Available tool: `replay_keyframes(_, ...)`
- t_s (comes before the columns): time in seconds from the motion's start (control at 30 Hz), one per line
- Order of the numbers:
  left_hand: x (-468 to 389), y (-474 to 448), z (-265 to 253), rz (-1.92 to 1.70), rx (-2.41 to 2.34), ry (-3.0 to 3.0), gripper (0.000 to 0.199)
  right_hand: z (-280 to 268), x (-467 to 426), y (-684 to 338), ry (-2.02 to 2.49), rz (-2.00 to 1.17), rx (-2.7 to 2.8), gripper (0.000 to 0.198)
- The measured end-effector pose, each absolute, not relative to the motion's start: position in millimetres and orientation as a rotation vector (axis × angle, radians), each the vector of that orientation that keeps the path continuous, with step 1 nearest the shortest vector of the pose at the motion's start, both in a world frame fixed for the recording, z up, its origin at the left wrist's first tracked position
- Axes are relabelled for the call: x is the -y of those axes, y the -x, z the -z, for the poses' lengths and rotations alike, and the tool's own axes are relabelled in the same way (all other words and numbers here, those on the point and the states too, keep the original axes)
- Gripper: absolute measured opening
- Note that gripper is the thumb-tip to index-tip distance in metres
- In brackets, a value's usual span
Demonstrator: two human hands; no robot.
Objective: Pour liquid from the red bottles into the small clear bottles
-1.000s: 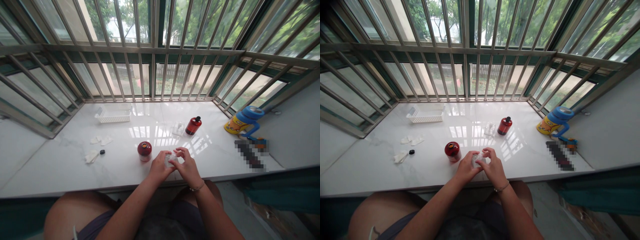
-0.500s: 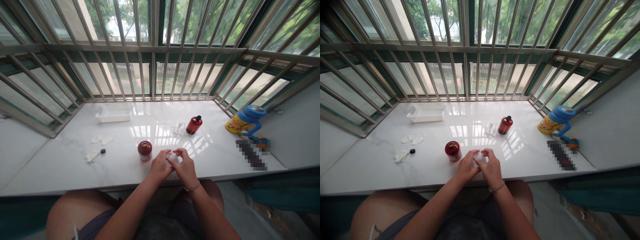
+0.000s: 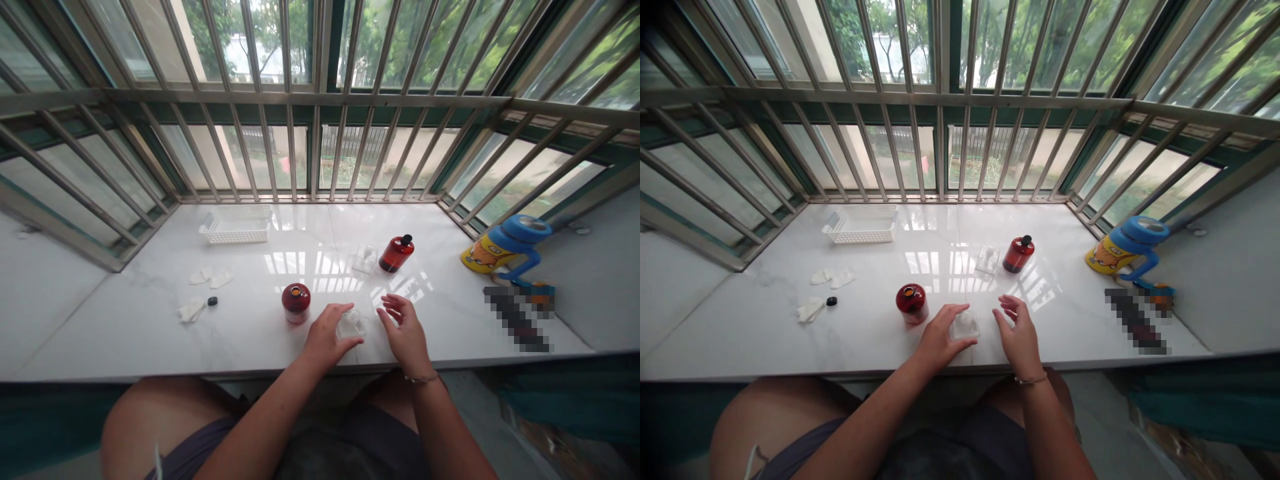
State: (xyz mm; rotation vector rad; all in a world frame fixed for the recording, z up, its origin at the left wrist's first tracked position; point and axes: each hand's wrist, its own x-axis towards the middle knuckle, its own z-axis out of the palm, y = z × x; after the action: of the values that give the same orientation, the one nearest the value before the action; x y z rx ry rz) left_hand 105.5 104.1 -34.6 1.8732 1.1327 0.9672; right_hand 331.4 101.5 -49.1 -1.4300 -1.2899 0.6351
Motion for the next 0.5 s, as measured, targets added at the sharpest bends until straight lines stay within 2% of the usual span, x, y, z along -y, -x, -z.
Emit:
replay_keyframes(0.1, -102.3, -106.3, 35.8, -0.967, -1.200, -1.802, 0.064, 51.8, -97.4, -338.2, 1.507, -0.604, 1.222, 0.039)
replay_keyframes(0.27, -100.7, -107.6, 36.7, -0.966, -1.255, -1.719, 0.071, 44.0, -88.1, -322.8, 1.458, -0.619, 1.369, 0.028)
replay_keyframes(0.5, -101.3, -106.1, 39.8, -0.993, -1.220, -1.780, 0.066, 42.2, -83.1, -300.4, 1.377, -0.714, 1.380, 0.043)
